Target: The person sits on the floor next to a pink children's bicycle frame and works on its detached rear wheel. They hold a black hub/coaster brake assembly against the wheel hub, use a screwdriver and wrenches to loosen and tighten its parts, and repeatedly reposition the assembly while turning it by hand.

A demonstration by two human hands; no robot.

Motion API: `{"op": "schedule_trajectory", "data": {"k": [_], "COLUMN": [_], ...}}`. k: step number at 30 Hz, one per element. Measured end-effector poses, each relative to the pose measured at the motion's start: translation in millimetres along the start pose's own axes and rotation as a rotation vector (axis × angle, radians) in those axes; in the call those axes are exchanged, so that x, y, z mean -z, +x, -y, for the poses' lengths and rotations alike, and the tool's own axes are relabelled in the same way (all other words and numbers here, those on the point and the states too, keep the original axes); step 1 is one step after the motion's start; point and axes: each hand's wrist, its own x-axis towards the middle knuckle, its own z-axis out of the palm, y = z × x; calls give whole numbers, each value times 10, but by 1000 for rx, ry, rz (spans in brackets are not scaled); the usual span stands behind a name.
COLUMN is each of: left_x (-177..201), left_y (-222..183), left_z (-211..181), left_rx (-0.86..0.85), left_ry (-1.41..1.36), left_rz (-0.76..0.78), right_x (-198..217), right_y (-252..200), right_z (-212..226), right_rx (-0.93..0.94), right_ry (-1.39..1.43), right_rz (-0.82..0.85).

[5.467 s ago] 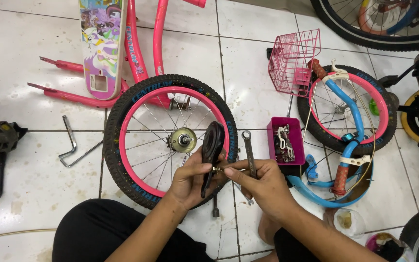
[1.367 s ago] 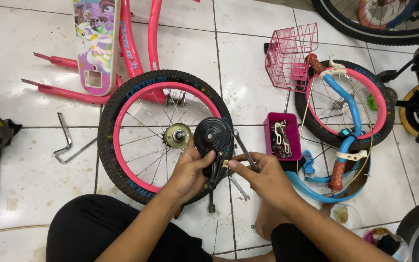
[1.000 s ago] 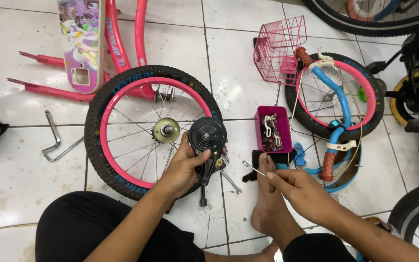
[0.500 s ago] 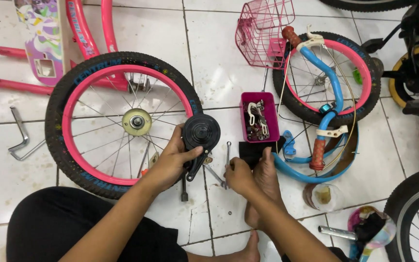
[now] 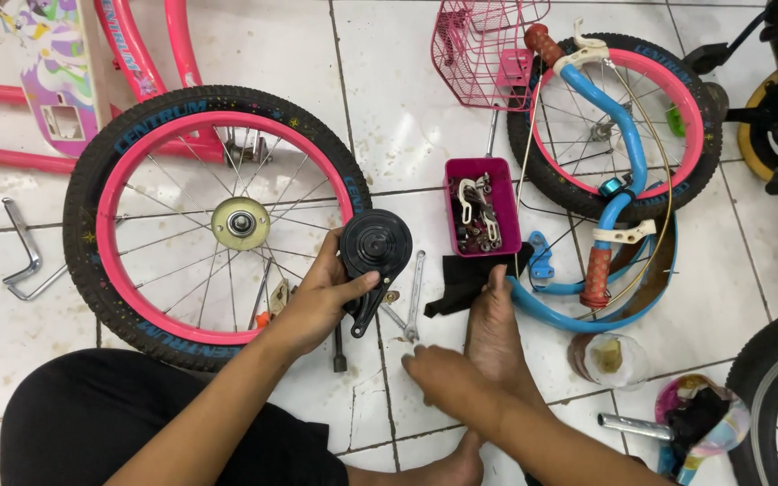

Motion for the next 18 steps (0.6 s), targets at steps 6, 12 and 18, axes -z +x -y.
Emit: {"op": "schedule_trajectory", "data": {"k": [6,12,18], "left_x": [-7,17,-3], "left_y": [-6,0,-48], "left_z": [6,39,-79], "left_rx": [-13,-18,28], "left_ry": [-48,-104,-267], "left_rz": [15,18,26], "right_x": [-208,-231,396], "right_y": [-124,-118,-131], "right_z": [111,-96,145], "right_rx": [137,110,-15], "right_ry": [-189,73,358], "right_rz": [-20,-6,-94]}}
